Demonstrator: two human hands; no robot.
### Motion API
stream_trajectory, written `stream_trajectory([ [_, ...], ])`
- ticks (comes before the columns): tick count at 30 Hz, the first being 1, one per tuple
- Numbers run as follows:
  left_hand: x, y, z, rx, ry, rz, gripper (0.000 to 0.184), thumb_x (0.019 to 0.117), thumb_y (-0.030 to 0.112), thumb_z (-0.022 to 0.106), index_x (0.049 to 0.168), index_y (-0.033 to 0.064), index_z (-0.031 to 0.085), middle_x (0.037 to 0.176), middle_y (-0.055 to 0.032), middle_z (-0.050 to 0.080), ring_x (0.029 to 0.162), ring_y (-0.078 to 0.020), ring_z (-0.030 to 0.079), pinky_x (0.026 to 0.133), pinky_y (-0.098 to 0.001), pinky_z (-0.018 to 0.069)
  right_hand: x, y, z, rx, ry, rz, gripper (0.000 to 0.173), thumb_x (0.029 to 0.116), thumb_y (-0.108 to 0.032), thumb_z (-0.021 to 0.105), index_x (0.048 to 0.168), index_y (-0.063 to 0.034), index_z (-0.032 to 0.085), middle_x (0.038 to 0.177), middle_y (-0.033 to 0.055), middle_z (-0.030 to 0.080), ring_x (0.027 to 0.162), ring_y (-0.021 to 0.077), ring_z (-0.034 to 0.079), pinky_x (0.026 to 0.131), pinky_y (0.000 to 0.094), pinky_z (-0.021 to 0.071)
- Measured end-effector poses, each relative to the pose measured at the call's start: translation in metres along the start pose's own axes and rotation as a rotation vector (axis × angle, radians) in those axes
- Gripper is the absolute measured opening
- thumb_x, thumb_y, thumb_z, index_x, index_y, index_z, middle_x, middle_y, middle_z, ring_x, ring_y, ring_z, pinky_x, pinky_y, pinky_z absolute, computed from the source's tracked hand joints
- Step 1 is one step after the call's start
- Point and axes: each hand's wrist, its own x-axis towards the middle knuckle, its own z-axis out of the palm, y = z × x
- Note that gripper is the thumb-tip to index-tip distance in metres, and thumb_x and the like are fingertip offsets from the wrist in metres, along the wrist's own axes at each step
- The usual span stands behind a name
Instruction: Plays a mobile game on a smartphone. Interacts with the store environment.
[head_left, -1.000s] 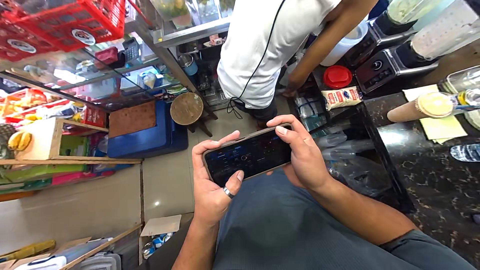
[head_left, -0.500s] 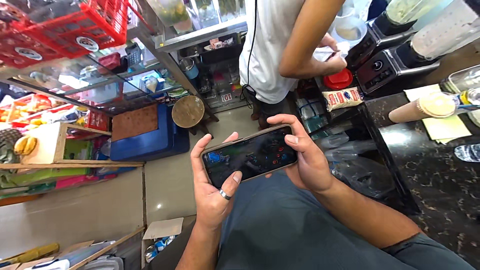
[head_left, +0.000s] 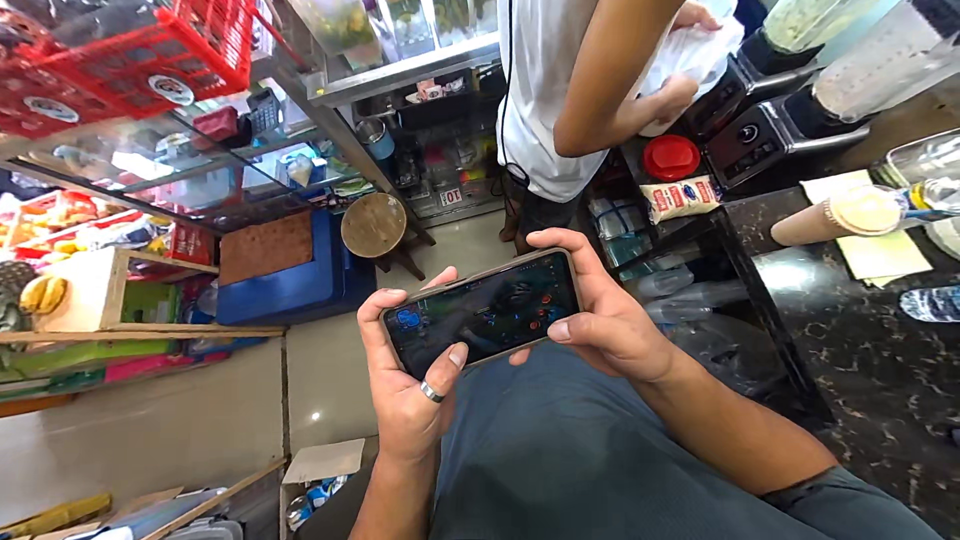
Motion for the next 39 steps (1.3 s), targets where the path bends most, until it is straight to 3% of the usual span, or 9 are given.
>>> stream_trajectory([
  [28, -0.0014, 0.0001, 0.0049, 0.024, 0.02, 0.006, 0.066, 0.0822, 0.0, 0.075, 0.136, 0.0212, 0.042, 0.137, -0.0172, 0.062, 0.126, -0.0322, 0.062, 0.098, -0.0457, 0.057, -0.0037, 0.0023, 0.0024, -0.093, 0.041, -0.032, 0.072, 0.0894, 0.004, 0.065, 0.147, -0.0289, 0.038, 0.13, 0.015, 0.058, 0.106, 0.0318, 0.07, 0.075, 0.047, 0.0658],
  [35, -0.0018, 0.0003, 0.0059, 0.019, 0.026, 0.002, 0.068, 0.0823, 0.0, 0.076, 0.137, 0.0217, 0.042, 0.137, -0.0174, 0.062, 0.125, -0.0328, 0.062, 0.097, -0.0461, 0.0573, -0.0031, -0.0003, 0.0077, -0.133, 0.085, -0.027, 0.071, 0.0896, 0.009, 0.063, 0.146, -0.0266, 0.039, 0.127, 0.0154, 0.06, 0.101, 0.031, 0.071, 0.072, 0.045, 0.0665],
  [39, -0.0022, 0.0003, 0.0057, 0.032, 0.029, 0.001, 0.069, 0.0816, 0.002, 0.077, 0.137, 0.0218, 0.042, 0.137, -0.0171, 0.062, 0.124, -0.0322, 0.063, 0.097, -0.0455, 0.0577, -0.0023, 0.0016, 0.005, -0.082, 0.057, -0.048, 0.064, 0.0915, 0.008, 0.048, 0.146, -0.0254, 0.04, 0.128, 0.0141, 0.06, 0.106, 0.0288, 0.07, 0.073, 0.0456, 0.0654],
])
